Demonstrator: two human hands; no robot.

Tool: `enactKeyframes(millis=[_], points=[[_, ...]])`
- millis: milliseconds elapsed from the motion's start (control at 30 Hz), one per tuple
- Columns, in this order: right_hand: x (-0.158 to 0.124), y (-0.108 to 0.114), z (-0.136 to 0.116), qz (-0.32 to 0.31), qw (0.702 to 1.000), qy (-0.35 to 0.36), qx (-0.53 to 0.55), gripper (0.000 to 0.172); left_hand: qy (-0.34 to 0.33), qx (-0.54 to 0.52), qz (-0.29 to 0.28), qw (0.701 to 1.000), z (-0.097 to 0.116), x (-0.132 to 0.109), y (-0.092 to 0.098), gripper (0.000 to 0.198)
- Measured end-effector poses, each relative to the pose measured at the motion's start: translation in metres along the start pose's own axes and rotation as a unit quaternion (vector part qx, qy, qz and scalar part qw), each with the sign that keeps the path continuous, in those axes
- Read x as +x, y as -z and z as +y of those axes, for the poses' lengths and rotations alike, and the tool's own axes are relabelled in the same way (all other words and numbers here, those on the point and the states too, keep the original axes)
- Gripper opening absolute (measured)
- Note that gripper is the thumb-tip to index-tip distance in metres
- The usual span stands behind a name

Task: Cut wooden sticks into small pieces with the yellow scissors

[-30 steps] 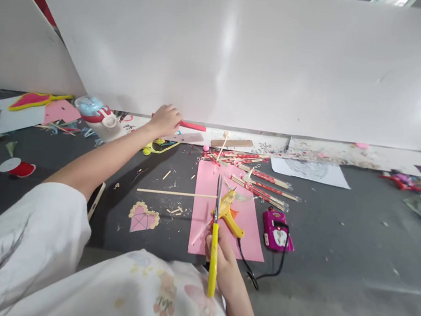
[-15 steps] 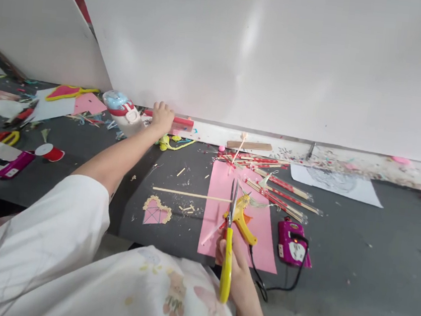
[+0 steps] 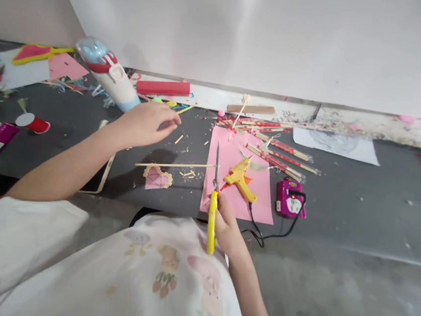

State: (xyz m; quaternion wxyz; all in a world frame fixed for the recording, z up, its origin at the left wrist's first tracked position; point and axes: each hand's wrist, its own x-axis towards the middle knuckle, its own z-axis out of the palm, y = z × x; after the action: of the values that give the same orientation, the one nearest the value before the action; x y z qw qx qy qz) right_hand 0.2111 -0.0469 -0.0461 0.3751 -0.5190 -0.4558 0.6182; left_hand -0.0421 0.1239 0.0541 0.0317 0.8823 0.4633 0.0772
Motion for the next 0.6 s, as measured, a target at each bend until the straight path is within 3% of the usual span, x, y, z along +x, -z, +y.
enactKeyframes(millis=[100, 233, 433, 600], points=[[-0.011, -0.011, -0.005, -0.012, 1.0, -0.025, -0.013, 0.03, -0.054, 0.005, 0.002, 0.999, 0.046, -0.048, 0.007, 0.029], [-0.022, -0.024, -0.005, -0.038, 0.997, -0.025, -0.054, 0.027, -0.049, 0.02, 0.024, 0.998, 0.081, -0.091, -0.011, 0.032], [-0.033, -0.037, 0.008, -0.083, 0.991, -0.015, -0.103, 0.026, -0.007, -0.049, 0.093, 0.994, 0.094, -0.118, -0.049, 0.027], [-0.039, -0.044, 0.018, -0.094, 0.985, -0.01, -0.141, 0.027, -0.006, -0.101, 0.166, 0.981, 0.097, -0.134, -0.068, 0.029]])
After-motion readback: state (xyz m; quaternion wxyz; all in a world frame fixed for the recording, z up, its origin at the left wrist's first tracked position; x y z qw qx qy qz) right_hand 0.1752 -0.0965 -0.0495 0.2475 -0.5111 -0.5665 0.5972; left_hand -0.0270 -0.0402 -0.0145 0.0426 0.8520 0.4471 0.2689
